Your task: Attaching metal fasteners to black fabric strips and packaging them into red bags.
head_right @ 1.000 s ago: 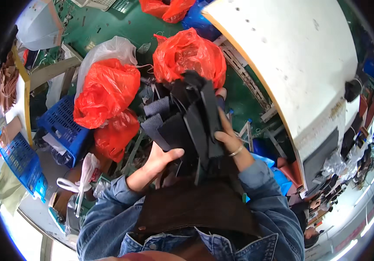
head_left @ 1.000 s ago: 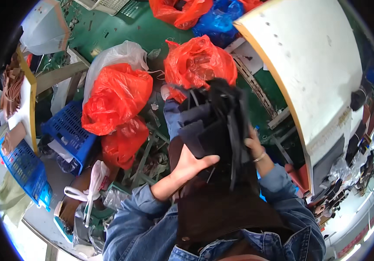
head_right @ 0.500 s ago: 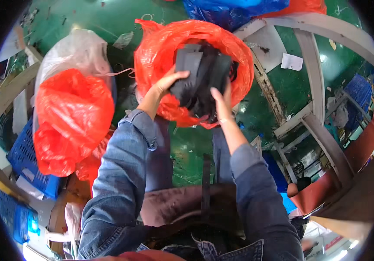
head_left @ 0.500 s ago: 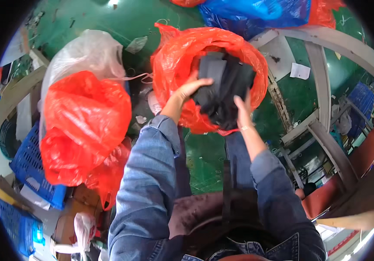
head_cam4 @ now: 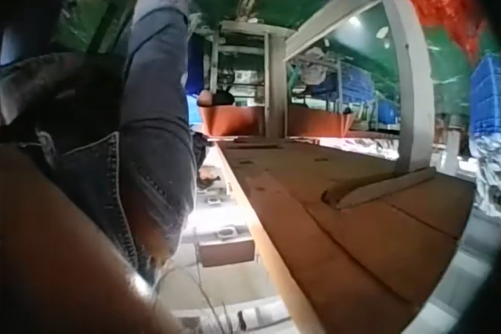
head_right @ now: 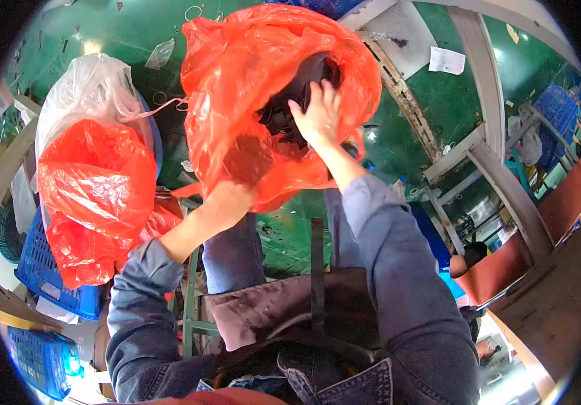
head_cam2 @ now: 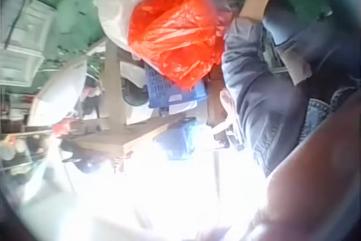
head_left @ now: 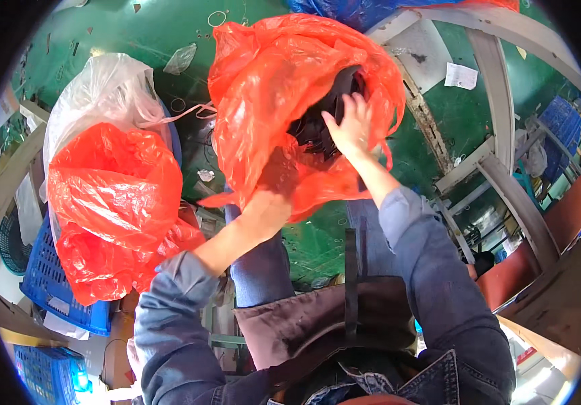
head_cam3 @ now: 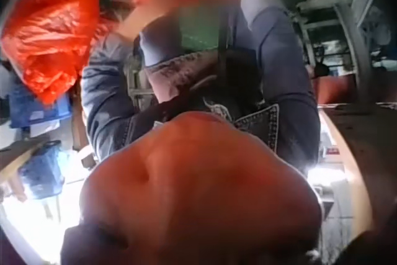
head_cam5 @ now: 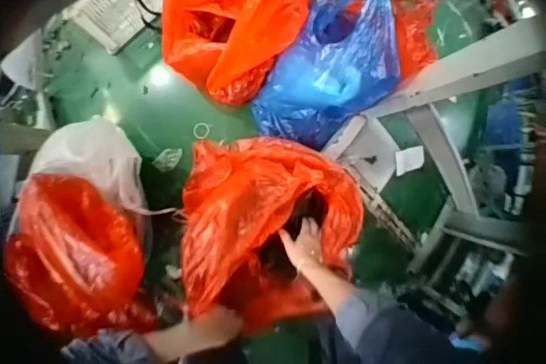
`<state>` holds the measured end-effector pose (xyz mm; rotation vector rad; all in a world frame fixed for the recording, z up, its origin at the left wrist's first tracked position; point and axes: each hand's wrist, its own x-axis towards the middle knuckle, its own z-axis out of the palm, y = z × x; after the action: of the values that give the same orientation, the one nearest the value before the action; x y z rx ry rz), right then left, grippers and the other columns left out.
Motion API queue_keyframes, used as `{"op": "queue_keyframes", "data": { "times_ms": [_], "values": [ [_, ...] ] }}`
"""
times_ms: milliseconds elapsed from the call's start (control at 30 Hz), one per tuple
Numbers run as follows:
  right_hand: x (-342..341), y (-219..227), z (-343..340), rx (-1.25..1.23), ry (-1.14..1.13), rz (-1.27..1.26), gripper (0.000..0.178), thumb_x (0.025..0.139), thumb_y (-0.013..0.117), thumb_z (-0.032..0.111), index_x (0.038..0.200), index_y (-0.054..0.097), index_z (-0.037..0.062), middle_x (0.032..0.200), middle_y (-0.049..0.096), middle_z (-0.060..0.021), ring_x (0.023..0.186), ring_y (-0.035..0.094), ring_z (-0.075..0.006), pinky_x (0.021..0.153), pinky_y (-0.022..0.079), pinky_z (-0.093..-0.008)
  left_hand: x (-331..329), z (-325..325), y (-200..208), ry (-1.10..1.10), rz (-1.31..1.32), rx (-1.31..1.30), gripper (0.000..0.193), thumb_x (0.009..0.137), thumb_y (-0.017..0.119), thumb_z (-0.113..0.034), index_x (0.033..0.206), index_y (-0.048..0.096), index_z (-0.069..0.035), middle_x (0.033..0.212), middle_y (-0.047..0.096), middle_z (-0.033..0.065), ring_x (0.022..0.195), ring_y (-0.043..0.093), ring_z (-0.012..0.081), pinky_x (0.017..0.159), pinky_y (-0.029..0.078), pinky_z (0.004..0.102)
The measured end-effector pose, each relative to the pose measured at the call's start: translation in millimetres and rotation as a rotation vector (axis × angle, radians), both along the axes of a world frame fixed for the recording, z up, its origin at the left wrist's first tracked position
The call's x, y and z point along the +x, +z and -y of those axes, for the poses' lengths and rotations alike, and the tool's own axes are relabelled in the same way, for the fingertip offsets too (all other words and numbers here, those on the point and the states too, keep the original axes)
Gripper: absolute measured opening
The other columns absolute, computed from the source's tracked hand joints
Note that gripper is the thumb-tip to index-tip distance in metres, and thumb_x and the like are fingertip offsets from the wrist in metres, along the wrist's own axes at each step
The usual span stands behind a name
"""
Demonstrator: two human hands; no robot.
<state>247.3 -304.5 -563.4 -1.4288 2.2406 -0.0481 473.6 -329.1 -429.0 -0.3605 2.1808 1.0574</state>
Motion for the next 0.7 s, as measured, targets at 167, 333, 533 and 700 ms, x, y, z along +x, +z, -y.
{"op": "queue_keyframes", "data": {
  "times_ms": [167,333,533,700],
  "values": [
    [-44,30,-27,0.239,-0.240,-0.274,0.103,0.057,0.080,0.035,0.137,0.021,0.0074,0.143,0.010,-0.0205,0.129,0.018,-0.0417,0.101,0.029,-0.0462,-32,90,21,0.489,-0.503,-0.647,0.031,0.070,0.056,-0.011,0.101,0.056,-0.007,0.131,0.037,0.0208,0.123,0.033,0.0381,0.098,0.029,0.0550],
    [-222,-27,-124,0.537,-0.606,0.251,0.051,0.071,0.070,0.027,0.112,0.054,0.0026,0.103,0.061,-0.0187,0.097,0.059,-0.0294,0.086,0.045,-0.0333,-128,145,-74,0.976,-0.030,-0.522,0.052,0.066,0.060,-0.005,0.116,0.051,-0.009,0.136,0.029,0.0222,0.099,0.054,0.0392,0.078,0.047,0.0473],
    [-45,110,-28,-0.102,-0.999,0.960,0.029,0.087,0.054,0.019,0.111,0.050,0.0033,0.107,0.057,-0.0069,0.091,0.055,-0.0143,0.076,0.045,-0.0282,-91,113,-25,0.839,-0.247,-0.089,0.016,0.071,0.055,-0.014,0.083,0.057,-0.004,0.073,0.059,0.0208,0.070,0.060,0.0365,0.062,0.047,0.0444],
    [-8,111,-25,-0.249,0.237,0.671,0.057,0.072,0.070,0.015,0.122,0.043,0.0060,0.121,0.048,-0.0096,0.113,0.045,-0.0218,0.092,0.038,-0.0362,-128,84,30,0.882,-0.306,0.526,0.022,0.068,0.056,-0.011,0.089,0.056,-0.003,0.080,0.057,0.0217,0.080,0.058,0.0368,0.068,0.046,0.0435]
  ]
}}
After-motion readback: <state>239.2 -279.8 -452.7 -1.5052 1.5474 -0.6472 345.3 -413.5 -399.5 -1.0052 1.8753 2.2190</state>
